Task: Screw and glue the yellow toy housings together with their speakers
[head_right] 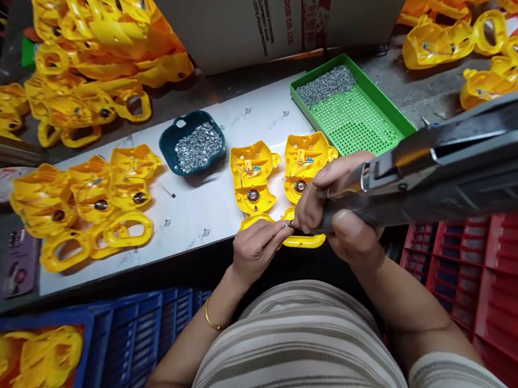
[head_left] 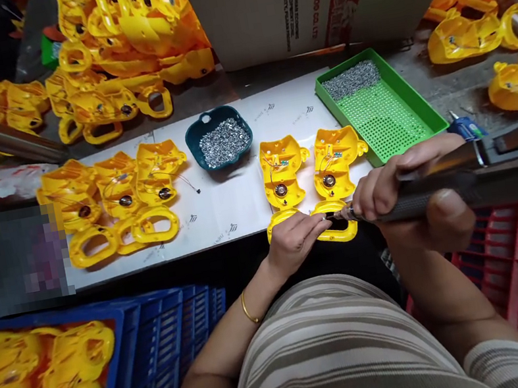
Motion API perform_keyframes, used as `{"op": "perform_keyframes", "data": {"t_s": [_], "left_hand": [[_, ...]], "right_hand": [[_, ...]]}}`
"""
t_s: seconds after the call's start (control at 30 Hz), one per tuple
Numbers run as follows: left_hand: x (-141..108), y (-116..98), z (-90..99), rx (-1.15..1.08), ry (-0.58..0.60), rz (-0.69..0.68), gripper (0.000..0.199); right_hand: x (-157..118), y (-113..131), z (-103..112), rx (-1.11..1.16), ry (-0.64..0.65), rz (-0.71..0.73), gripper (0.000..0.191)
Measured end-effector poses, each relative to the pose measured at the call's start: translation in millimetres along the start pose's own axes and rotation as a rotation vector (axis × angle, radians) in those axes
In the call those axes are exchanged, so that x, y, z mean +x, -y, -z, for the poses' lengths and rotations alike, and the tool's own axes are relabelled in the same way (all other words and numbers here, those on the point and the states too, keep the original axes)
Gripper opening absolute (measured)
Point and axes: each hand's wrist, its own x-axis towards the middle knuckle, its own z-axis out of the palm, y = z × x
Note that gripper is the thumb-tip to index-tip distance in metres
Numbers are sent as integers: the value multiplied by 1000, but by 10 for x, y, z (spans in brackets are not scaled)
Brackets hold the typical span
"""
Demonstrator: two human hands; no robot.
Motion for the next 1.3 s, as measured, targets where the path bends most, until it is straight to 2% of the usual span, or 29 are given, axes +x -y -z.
{"op": "perform_keyframes", "data": {"t_s": [0.23, 0.5, 0.83, 0.9, 1.03, 1.1, 1.2, 1.3], "left_hand": [[-19, -19, -25, -35, 24, 57, 17], [-9, -13, -27, -66, 76, 92, 16], [25, -38, -35, -43, 156, 66, 20], [25, -35, -47, -20, 163, 83, 24], [50, -40, -47, 213, 123, 64, 36], [69, -58, -53, 301, 209, 24, 46], [86, -104, -89, 334, 415, 15, 72], [88, -147, -142, 346, 528, 54, 80]], "right_hand": [[-17, -63, 14, -29, -38, -27, 17], [-23, -105, 25, -27, 27, -53, 17], [-14, -82, 82, -31, 75, -147, 22], [16, -54, 116, -69, 51, -123, 24], [135, -30, 247, -125, -12, 58, 20], [187, -72, 322, -152, -55, 127, 18], [219, -209, 404, -203, -110, 137, 20], [215, -367, 450, -221, -114, 128, 23]]}}
